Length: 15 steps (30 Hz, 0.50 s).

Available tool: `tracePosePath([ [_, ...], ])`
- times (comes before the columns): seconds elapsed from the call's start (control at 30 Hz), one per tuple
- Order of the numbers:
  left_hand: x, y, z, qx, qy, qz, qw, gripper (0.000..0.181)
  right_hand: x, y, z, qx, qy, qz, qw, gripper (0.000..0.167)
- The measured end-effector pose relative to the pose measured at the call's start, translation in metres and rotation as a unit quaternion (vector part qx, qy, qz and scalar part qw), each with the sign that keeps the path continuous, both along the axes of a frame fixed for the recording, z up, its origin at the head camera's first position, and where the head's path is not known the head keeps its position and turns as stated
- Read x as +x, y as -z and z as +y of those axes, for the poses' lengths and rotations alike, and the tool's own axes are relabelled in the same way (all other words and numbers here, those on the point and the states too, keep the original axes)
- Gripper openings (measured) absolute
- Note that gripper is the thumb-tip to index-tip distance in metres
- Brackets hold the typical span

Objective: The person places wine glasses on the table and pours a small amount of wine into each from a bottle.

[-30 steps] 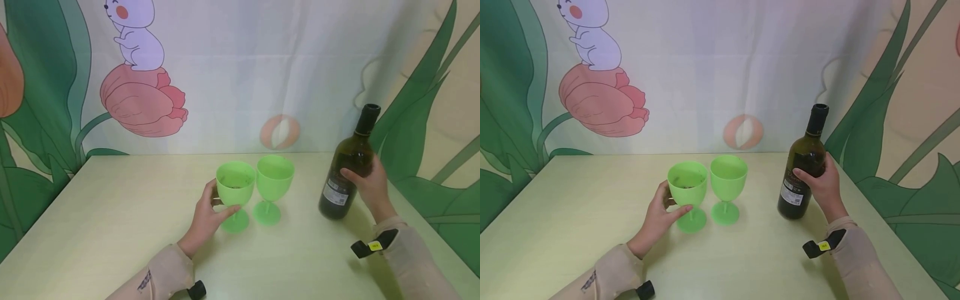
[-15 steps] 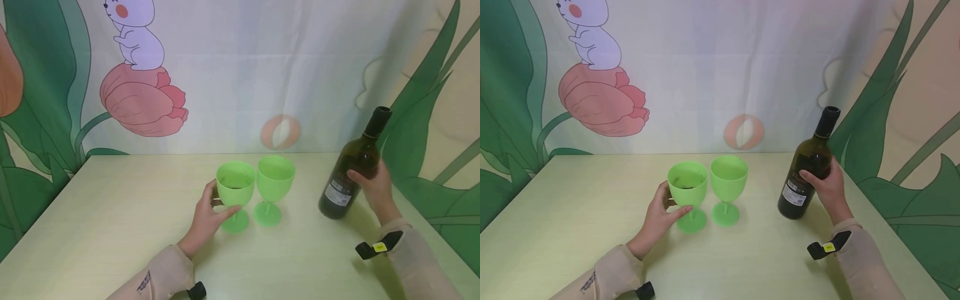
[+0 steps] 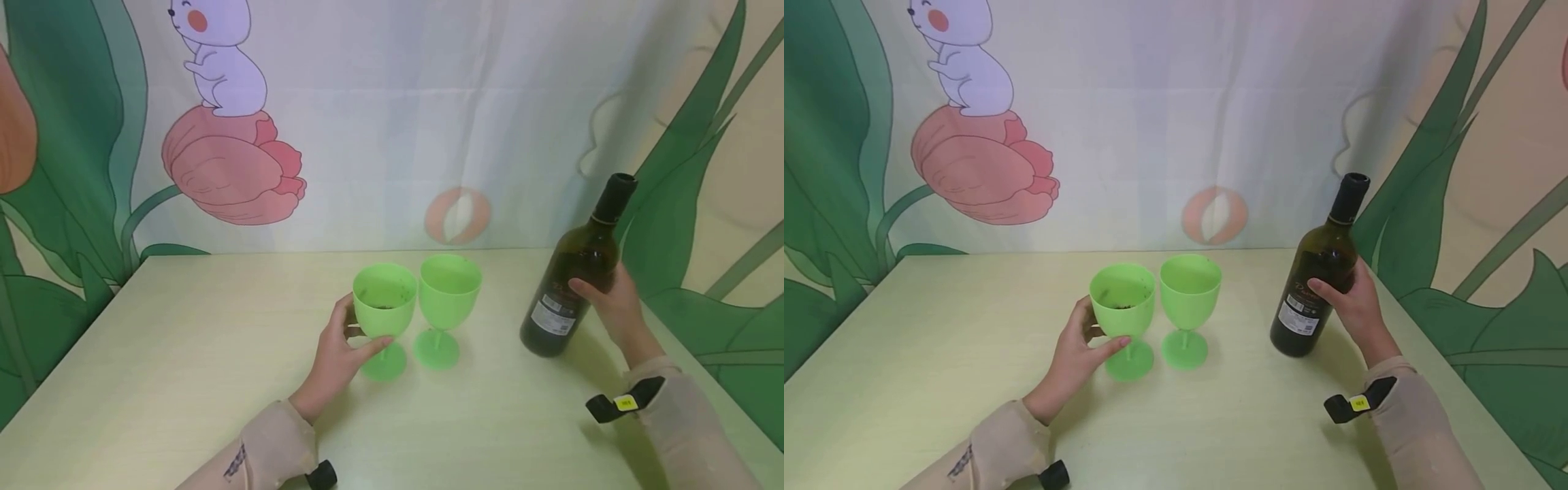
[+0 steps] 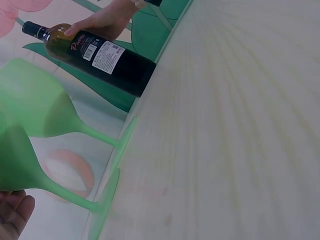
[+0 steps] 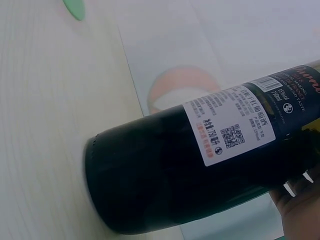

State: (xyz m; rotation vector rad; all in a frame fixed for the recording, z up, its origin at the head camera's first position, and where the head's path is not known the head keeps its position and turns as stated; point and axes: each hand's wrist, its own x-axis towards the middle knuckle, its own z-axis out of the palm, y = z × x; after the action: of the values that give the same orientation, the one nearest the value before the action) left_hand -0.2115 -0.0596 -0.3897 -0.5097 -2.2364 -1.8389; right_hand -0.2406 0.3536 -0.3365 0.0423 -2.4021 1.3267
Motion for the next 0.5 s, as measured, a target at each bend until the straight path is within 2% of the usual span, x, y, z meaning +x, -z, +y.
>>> tracePosePath([
  [0.27,-0.0003,-0.002,0.0001,-0.005,0.004,-0.017,0.9998,0.08,0.0031,-0.0023,-0.0024,0.001,-0.007,0.004,1.0,0.052],
  [0.5,-0.002,-0.002,-0.0006,-0.007,0.008,-0.031,0.9995,0.08,0.0061,-0.0075,0.0017,0.024,-0.01,0.004,0.9996,0.063],
])
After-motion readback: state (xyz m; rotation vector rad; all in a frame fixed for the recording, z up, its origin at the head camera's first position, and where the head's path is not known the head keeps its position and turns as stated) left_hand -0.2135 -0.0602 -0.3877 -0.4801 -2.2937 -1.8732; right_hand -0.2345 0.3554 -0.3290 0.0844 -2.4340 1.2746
